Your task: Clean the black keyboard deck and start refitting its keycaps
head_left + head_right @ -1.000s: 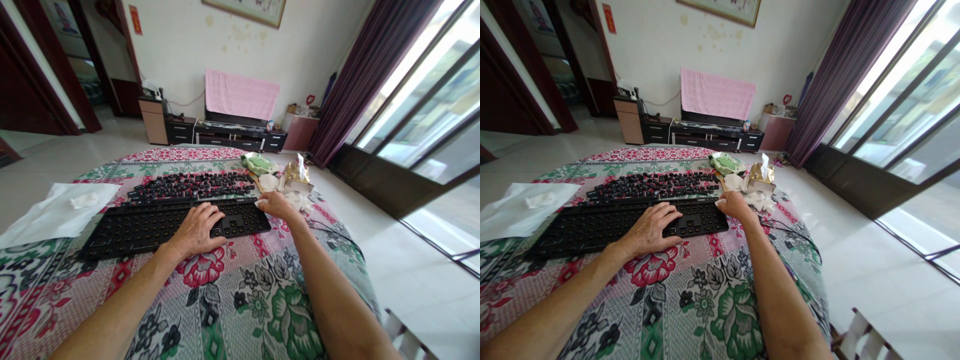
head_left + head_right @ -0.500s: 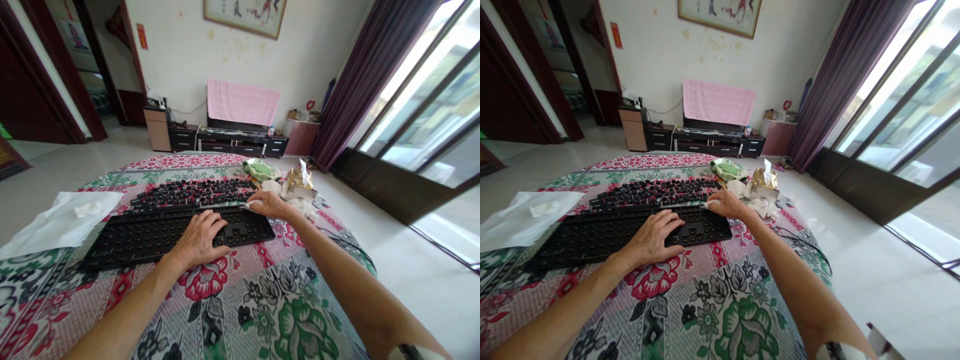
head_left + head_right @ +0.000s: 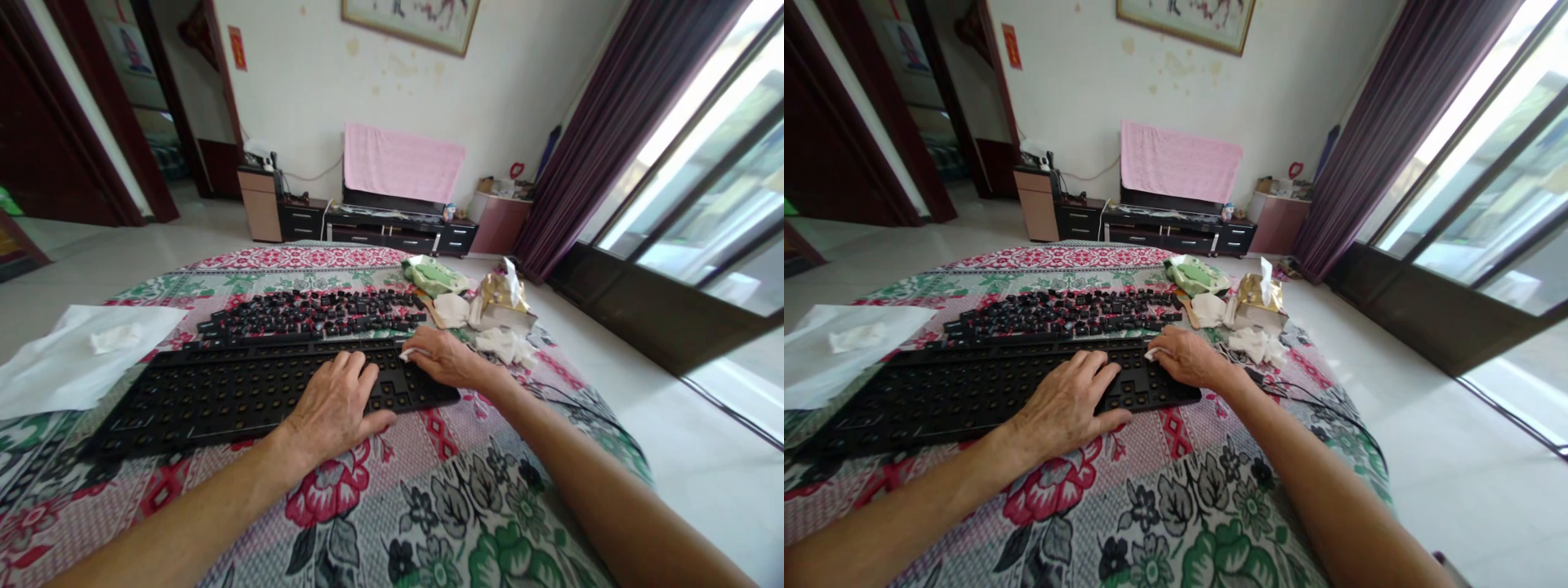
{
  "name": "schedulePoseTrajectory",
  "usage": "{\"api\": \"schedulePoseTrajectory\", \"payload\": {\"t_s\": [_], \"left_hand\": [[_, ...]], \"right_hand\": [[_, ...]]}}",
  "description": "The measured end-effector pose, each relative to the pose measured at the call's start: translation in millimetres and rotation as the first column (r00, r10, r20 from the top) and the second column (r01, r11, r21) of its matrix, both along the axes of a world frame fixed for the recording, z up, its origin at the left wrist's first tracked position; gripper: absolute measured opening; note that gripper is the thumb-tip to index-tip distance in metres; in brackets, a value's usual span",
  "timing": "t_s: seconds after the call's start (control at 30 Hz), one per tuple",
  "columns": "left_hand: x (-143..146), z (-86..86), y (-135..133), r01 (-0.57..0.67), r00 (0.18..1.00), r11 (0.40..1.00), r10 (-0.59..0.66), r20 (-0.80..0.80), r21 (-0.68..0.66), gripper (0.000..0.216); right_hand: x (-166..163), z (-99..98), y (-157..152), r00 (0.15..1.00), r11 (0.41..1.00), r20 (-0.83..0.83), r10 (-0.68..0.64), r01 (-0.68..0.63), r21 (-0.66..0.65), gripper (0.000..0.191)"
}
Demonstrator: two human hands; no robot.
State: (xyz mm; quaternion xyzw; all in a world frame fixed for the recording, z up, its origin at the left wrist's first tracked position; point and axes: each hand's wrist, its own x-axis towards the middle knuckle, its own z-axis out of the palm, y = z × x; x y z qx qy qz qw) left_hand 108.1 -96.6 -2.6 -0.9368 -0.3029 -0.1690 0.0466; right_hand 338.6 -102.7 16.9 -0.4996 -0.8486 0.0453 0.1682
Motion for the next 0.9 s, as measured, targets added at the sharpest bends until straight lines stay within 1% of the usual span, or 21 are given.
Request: {"api": "schedulePoseTrajectory", "payload": {"t_s": [0.1, 0.2, 0.27, 0.4, 0.47, 0.53, 0.6, 0.7, 0.8, 0.9], "left_hand": [[-2, -4.3, 0, 0.009, 1.0, 1.0, -0.009, -0.004, 0.003, 0.051], [-3, -6.2, 0, 0.0, 1.0, 1.0, 0.0, -0.002, 0.013, 0.051], [-3, -7.6, 0, -0.001, 1.0, 1.0, 0.001, 0.009, 0.018, 0.051], [-3, -11.1, 1, 0.012, 0.999, 1.0, -0.012, 0.033, 0.025, 0.05], [-4, -12.3, 1, 0.015, 0.999, 0.999, -0.017, 0.04, 0.036, 0.05], [-4, -12.9, 1, 0.013, 0.999, 0.999, -0.015, 0.041, 0.04, 0.05], [-4, -13.3, 1, 0.01, 0.999, 0.999, -0.012, 0.044, 0.036, 0.051], [-3, -13.9, 1, 0.02, 0.997, 0.999, -0.022, 0.069, 0.029, 0.05], [-3, -13.9, 2, 0.035, 0.995, 0.999, -0.037, 0.093, 0.026, 0.05], [-3, -12.9, 1, 0.034, 0.996, 0.999, -0.035, 0.081, 0.022, 0.05]], "right_hand": [[-5, 0.6, 2, 0.994, 0.998, 0.097, -0.06, 0.058, 0.019, 0.025], [-4, 2.9, 2, 0.989, 0.998, 0.136, -0.064, 0.065, -0.002, 0.024], [2, 4.9, 1, 0.987, 0.997, 0.142, -0.074, 0.077, -0.02, 0.023], [21, 7.4, -2, 0.968, 0.982, 0.182, -0.171, 0.183, -0.048, 0.023], [29, 8.0, -4, 0.96, 0.975, 0.199, -0.196, 0.212, -0.061, 0.024], [32, 9.9, -5, 0.956, 0.972, 0.205, -0.211, 0.227, -0.058, 0.024], [30, 14.0, -7, 0.948, 0.965, 0.194, -0.251, 0.261, -0.028, 0.023], [18, 22.1, -11, 0.952, 0.956, 0.098, -0.29, 0.293, -0.018, 0.021], [2, 24.8, -15, 0.976, 0.973, -0.034, -0.217, 0.213, -0.091, 0.022], [-11, 19.2, -15, 0.989, 0.989, -0.077, -0.128, 0.121, -0.089, 0.022]]}}
